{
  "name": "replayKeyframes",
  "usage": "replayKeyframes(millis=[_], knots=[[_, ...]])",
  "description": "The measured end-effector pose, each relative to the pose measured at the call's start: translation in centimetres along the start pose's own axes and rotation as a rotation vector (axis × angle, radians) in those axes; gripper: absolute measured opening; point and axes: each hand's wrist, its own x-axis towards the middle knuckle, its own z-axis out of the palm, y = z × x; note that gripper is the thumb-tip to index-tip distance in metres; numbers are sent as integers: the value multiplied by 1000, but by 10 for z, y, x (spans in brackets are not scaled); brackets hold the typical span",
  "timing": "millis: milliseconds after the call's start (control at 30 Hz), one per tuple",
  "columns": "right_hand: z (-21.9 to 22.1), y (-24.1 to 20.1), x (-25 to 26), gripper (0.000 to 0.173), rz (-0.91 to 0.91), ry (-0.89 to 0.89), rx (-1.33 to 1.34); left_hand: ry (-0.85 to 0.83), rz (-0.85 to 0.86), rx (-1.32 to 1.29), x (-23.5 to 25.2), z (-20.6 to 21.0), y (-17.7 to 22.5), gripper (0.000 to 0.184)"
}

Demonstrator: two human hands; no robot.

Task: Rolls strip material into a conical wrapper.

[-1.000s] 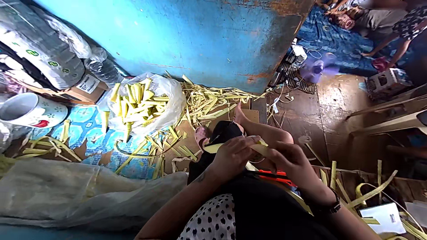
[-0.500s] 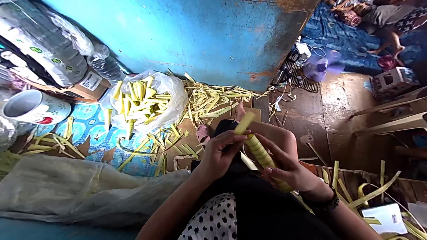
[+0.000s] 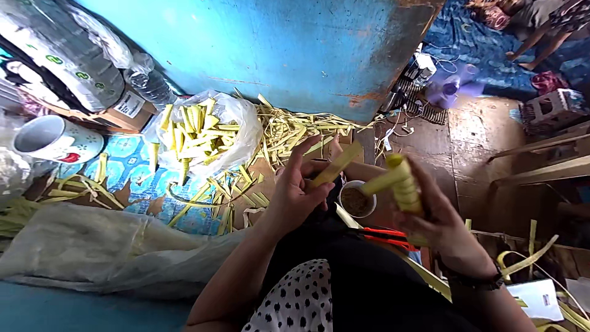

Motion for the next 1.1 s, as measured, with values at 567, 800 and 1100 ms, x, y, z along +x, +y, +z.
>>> replayKeyframes(millis=[567,800,1100], knots=[[17,35,30,60,-195,234,-1138,-135,-47,30,-3,8,1,99],[15,13,20,72,31,-48,-473,14,44,208,4,13,-6,42],[32,26,9,73,110,-201,22,-107,136,415,13,13,-16,12]])
